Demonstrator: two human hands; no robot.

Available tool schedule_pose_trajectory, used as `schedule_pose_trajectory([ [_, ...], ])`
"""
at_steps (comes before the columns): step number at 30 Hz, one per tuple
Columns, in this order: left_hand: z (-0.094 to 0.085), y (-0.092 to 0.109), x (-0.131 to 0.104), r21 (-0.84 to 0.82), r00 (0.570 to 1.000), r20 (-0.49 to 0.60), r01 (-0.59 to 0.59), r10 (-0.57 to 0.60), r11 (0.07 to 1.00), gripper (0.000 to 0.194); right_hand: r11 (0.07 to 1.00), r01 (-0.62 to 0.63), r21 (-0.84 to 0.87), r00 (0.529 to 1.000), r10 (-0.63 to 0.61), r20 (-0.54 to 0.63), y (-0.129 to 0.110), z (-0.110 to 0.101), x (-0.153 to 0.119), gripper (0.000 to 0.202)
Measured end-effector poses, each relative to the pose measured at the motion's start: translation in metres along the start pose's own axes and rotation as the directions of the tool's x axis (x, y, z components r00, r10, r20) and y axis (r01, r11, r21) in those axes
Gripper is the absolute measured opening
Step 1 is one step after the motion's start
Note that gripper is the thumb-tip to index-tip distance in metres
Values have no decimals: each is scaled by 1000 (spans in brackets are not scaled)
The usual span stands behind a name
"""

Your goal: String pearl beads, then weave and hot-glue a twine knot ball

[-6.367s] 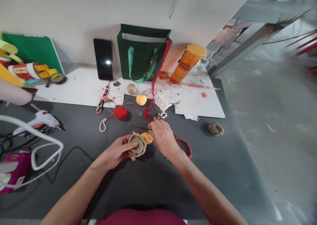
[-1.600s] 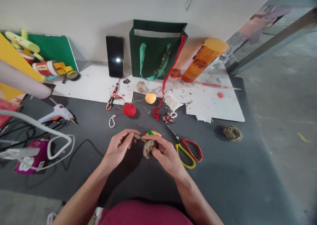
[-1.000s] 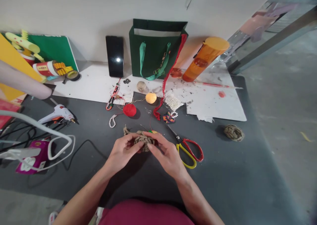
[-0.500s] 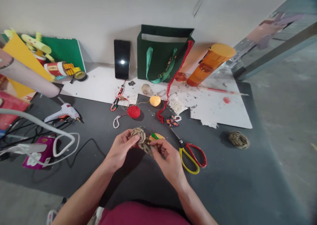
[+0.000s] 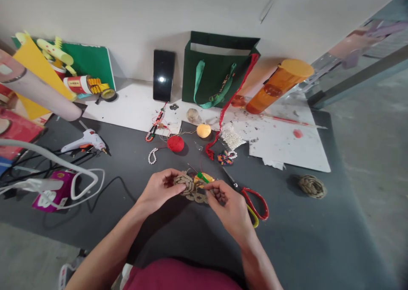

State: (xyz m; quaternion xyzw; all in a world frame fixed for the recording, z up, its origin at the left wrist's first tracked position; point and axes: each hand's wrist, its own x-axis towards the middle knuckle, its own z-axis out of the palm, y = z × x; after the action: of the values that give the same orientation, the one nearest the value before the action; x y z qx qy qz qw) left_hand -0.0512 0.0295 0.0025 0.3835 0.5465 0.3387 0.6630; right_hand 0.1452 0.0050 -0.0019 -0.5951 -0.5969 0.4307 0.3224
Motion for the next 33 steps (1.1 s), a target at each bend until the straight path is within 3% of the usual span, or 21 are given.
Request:
schedule_pose_trajectory([
  [3, 4, -2, 0, 28, 999, 46, 22, -23, 999, 23, 987, 129, -98, 992, -127, 20, -5, 4, 0, 23],
  [6, 10, -2, -1, -5, 998, 50, 37, -37, 999, 22, 983, 174, -53, 984, -172, 35, -13, 10, 1, 27],
  [13, 11, -3, -1, -220, 996, 39, 81, -74, 972, 28, 995, 49, 91, 986, -63, 152, -11, 15, 1, 41],
  [17, 9, -1, -2, -292, 991, 55, 132, -121, 947, 33, 922, -116, 369, 970, 26, 241, -6, 18, 0, 33],
  [21, 6, 2, -3, -281, 992, 80, 120, -102, 952, 37, 851, -201, 485, 974, 123, 188, -5, 17, 4, 24],
  [27, 6, 3, -3, -171, 985, 111, 152, -134, 974, 31, 842, -166, 513, 981, 193, 2, -1, 12, 9, 23],
  [30, 8, 2, -2, -142, 987, 105, 137, -123, 980, 28, 831, -172, 529, 980, 199, 5, -3, 10, 7, 22],
  [33, 8, 1, -2, -163, 994, 76, 95, -83, 982, 26, 820, -207, 533, 978, 192, 85, -5, 6, 6, 22],
])
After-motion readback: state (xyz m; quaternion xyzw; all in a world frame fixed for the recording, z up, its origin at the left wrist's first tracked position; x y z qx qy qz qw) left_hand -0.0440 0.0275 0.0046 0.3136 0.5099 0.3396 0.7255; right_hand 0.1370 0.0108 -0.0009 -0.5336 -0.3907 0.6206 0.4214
